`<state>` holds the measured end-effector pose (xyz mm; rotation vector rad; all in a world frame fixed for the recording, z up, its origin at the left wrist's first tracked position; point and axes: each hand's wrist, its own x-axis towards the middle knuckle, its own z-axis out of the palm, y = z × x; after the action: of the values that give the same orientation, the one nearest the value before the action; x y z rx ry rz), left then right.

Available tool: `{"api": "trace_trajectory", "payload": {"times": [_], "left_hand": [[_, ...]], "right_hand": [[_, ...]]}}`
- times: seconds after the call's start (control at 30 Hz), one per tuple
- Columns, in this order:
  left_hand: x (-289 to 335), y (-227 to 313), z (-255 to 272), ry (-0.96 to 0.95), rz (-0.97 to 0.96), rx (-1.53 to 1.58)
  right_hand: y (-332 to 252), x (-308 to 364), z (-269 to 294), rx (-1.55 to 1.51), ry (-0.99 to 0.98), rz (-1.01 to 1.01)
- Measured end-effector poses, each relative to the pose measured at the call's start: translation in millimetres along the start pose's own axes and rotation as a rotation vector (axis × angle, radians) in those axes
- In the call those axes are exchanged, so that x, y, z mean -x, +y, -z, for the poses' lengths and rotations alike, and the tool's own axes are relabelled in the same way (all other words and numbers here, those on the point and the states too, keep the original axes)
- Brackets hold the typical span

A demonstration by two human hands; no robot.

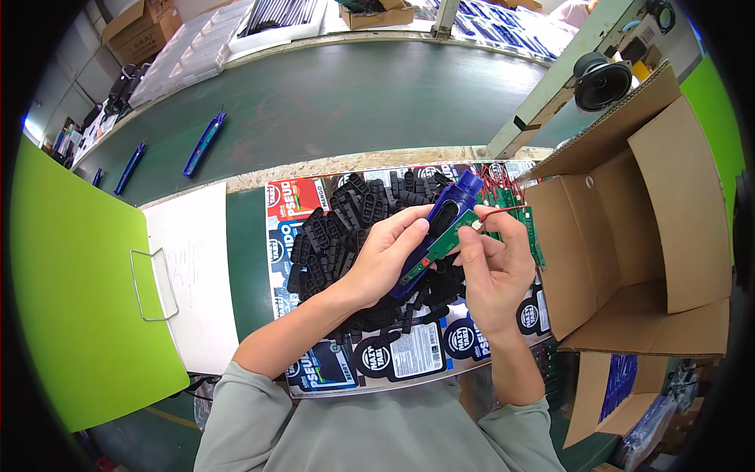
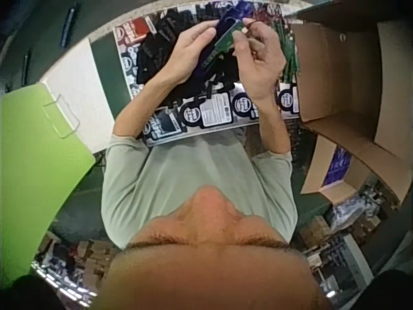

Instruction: The person unpacks green circuit boards from a cardboard box and inserts them into blue plastic casings. They then place the assembled units onto a green workbench. The person also handles black plastic components and bubble wrap packaging during the process.

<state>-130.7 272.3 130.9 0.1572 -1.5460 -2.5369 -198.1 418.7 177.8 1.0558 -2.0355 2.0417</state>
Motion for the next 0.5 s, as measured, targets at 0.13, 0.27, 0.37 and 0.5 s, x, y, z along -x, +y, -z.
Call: {"api": "trace_trajectory", "payload": {"times": [0.13, 0.27, 0.37, 0.5], "left_hand": [[-0.3, -1.2, 1.2, -0.005, 0.003, 0.01], [-0.6, -0.3, 0.0, 0.001, -0.017, 0.002], [-0.7, -1.3, 0.4, -0.014, -0.025, 0.007], [-0.7, -1.7, 0.6, -0.021, -0.032, 0.0]], "right_hand": [[2.3, 1.6, -1.4, 0.005, -0.034, -0.008], [6.5, 3.2, -2.7, -0.009, -0.049, -0.026], [5.8, 3.9, -3.7, -0.005, -0.049, -0.035], [6.3, 4.6, -1.7, 0.01, -0.065, -0.066]]}}
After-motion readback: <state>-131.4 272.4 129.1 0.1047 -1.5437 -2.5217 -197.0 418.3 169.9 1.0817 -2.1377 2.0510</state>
